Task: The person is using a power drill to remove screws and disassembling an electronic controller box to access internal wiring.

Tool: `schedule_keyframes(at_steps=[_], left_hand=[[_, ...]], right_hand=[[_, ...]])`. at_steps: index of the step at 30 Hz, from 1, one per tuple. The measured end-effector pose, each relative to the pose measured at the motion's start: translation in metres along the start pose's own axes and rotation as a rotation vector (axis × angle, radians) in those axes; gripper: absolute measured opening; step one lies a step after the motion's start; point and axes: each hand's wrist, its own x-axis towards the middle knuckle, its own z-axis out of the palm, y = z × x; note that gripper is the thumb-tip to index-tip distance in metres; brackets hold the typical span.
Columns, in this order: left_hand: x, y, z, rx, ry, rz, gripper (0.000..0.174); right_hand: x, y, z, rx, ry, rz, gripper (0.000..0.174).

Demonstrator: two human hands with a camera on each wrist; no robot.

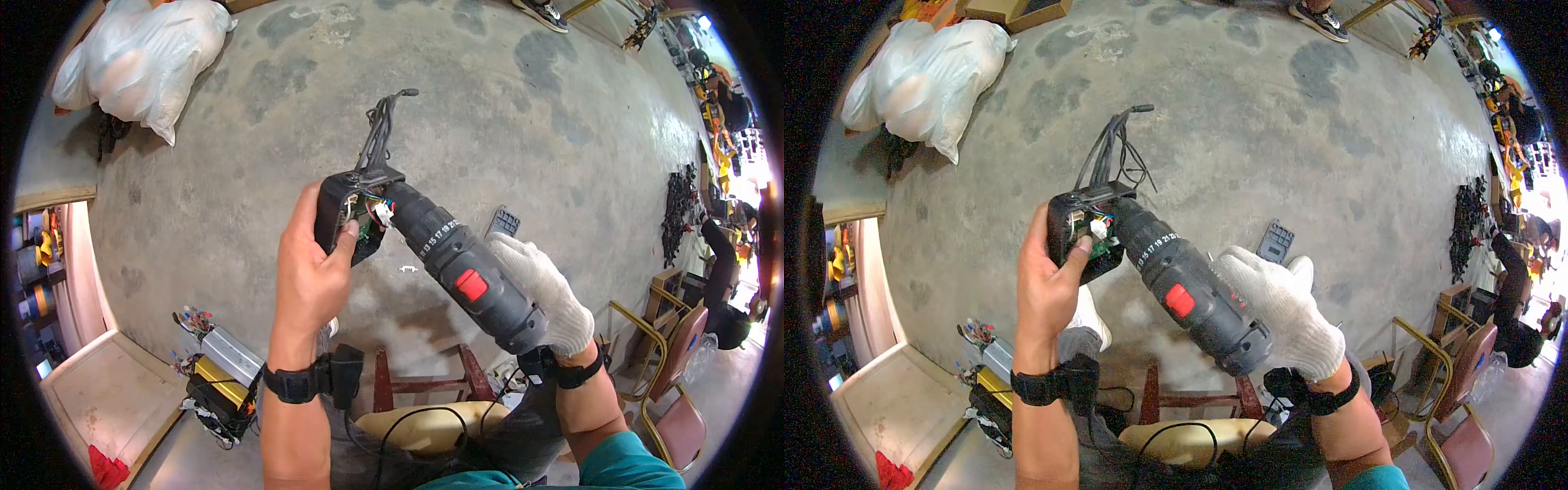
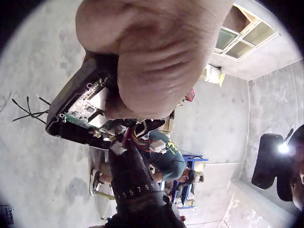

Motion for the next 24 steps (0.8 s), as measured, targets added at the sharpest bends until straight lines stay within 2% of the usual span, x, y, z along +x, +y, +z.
schedule_keyframes(at_steps=[3,6,8,12,14,20,24], left_hand=[[-0.0004,0.0011,-0.0006,-0.020,-0.005,-0.001,0.036],[-0.0004,0.0016,-0.0008,-0.033,0.004,0.002,0.036],[-0.0008,0.0014,-0.0008,-0.020,0.011,0.006,0.037],[0.0004,0.0009,-0.0036,0.022,-0.014,0.014,0.036],[0.0004,0.0009,-0.0034,0.042,-0.018,0.013,0.036],[0.0003,0.0017,-0.0006,0.028,0.004,0.010,0.036],[0.0004,0.0040,0.0006,0.042,0.002,0.014,0.035]], right_hand=[[-0.0009,0.0035,0.0037,-0.020,-0.028,0.030,0.070],[-0.0022,0.0028,0.0045,0.048,0.036,0.004,0.068],[-0.0012,-0.0001,0.0011,-0.047,-0.025,0.034,0.067],[-0.0021,0.0045,0.0055,-0.052,-0.055,0.059,0.067],[-0.0023,0.0061,0.0072,-0.064,-0.003,0.016,0.069],[-0.0016,0.0014,0.0015,-0.033,-0.060,0.053,0.076],[-0.0030,0.0072,0.0059,0.046,-0.006,0.014,0.078]])
